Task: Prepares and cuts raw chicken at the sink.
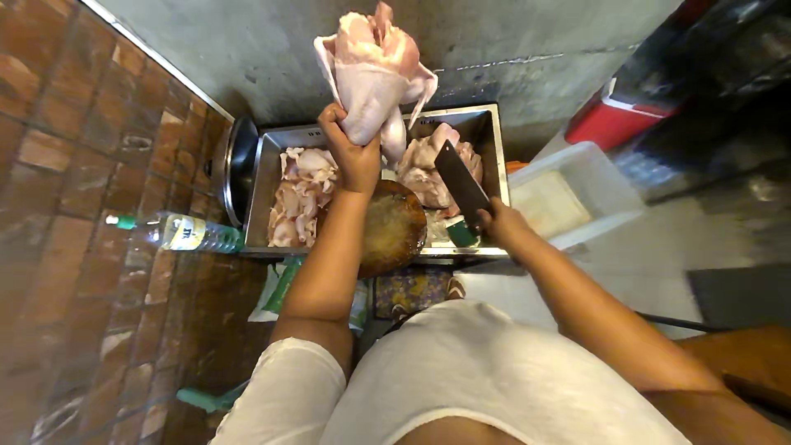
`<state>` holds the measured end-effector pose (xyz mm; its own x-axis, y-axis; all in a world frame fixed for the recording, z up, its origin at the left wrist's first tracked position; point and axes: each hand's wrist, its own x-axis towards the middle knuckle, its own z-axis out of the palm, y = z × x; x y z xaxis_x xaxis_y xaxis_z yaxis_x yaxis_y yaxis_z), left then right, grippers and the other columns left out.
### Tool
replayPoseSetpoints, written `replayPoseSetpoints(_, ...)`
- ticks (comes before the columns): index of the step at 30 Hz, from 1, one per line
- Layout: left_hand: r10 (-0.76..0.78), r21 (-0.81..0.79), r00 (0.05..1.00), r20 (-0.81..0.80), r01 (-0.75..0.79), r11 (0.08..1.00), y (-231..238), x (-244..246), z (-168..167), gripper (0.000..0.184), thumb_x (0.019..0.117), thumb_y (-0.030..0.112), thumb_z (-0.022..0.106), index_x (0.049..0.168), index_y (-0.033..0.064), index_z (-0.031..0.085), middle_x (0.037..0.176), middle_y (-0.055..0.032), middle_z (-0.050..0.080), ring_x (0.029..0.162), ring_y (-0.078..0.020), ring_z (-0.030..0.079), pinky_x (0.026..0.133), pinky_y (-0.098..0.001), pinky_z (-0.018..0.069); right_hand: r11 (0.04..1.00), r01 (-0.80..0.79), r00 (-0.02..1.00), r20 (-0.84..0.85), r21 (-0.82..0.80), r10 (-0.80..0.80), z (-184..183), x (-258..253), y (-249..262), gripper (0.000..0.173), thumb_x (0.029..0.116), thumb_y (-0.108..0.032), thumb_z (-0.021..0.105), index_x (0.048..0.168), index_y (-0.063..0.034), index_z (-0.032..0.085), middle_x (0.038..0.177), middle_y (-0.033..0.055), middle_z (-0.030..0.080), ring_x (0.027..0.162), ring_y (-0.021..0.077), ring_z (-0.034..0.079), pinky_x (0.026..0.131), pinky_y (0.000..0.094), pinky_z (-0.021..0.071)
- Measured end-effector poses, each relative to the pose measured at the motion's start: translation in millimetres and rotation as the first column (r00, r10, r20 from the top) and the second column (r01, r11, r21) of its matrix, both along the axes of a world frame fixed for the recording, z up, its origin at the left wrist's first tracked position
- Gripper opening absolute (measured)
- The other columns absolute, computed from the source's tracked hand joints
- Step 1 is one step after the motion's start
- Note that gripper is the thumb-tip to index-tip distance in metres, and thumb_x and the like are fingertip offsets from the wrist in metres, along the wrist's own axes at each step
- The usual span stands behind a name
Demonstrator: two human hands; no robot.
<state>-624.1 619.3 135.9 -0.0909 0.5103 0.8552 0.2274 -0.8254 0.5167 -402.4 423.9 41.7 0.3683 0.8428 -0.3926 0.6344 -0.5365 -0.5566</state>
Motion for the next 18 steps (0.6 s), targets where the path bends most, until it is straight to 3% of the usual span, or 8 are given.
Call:
replayPoseSetpoints(4,-0.068,-0.193,0.993,-0.095,0.049,0.980,-15.9,-21.2,-20.2,0.052,0.0773,0.001,0.081,0.116,-0.0083,0.048,0.110,-0.0206,0.061,0.105,-0.0224,0.063,0.094,-0.0343,0.0534,0.999,0.010,1.000,-0.014,-0.048,-0.011,-10.8,10.7,-22.1,0.042,0.1103,-0.034,0.049,0.139,-0.0042,0.053,0.108,0.0311,0.068,0.102,0.0504,0.068,0.088,0.0693,0.0512)
replayPoseSetpoints(8,-0.266,-0.510,0.921,-0.286,0.088,0.856,-19.2,-56.4,-30.7,0.066,0.0781,0.002,0.083,0.131,-0.0115,0.046,0.124,-0.0259,0.062,0.116,-0.0280,0.064,0.102,-0.0400,0.0534,0.999,-0.036,0.998,-0.045,-0.028,0.034,-18.5,13.2,-41.3,0.041,0.1103,-0.033,0.049,0.138,-0.0021,0.054,0.108,0.0292,0.069,0.101,0.0471,0.068,0.090,0.0659,0.0519)
replayPoseSetpoints(12,-0.472,-0.720,0.728,-0.497,-0.043,0.693,-6.8,-78.6,-38.8,0.070,0.0800,0.012,0.086,0.138,-0.0024,0.049,0.127,-0.0244,0.064,0.119,-0.0332,0.065,0.104,-0.0504,0.0529,0.995,-0.084,0.996,-0.029,-0.048,0.083,-15.2,10.4,-47.1,0.043,0.1100,-0.035,0.049,0.135,-0.0015,0.056,0.110,0.0282,0.068,0.104,0.0449,0.068,0.092,0.0639,0.0516)
replayPoseSetpoints(15,-0.608,-0.801,0.587,-0.534,-0.121,0.586,-5.6,-84.9,-58.5,0.067,0.0828,0.014,0.086,0.140,0.0030,0.052,0.128,-0.0233,0.065,0.120,-0.0367,0.064,0.104,-0.0578,0.0506,0.993,-0.106,0.994,-0.033,-0.047,0.105,-9.9,7.2,-48.1,0.043,0.1099,-0.037,0.049,0.134,-0.0021,0.057,0.110,0.0278,0.068,0.104,0.0441,0.068,0.092,0.0637,0.0514)
replayPoseSetpoints(18,-0.568,-0.767,0.566,-0.598,-0.199,0.610,-17.8,-92.6,-73.4,0.070,0.0851,0.030,0.086,0.145,0.0120,0.053,0.135,-0.0167,0.065,0.125,-0.0341,0.063,0.107,-0.0594,0.0486,0.994,-0.108,0.994,-0.032,0.005,0.108,-2.7,3.2,-49.1,0.043,0.1100,-0.038,0.048,0.135,-0.0034,0.057,0.107,0.0261,0.069,0.101,0.0418,0.069,0.090,0.0625,0.0525)
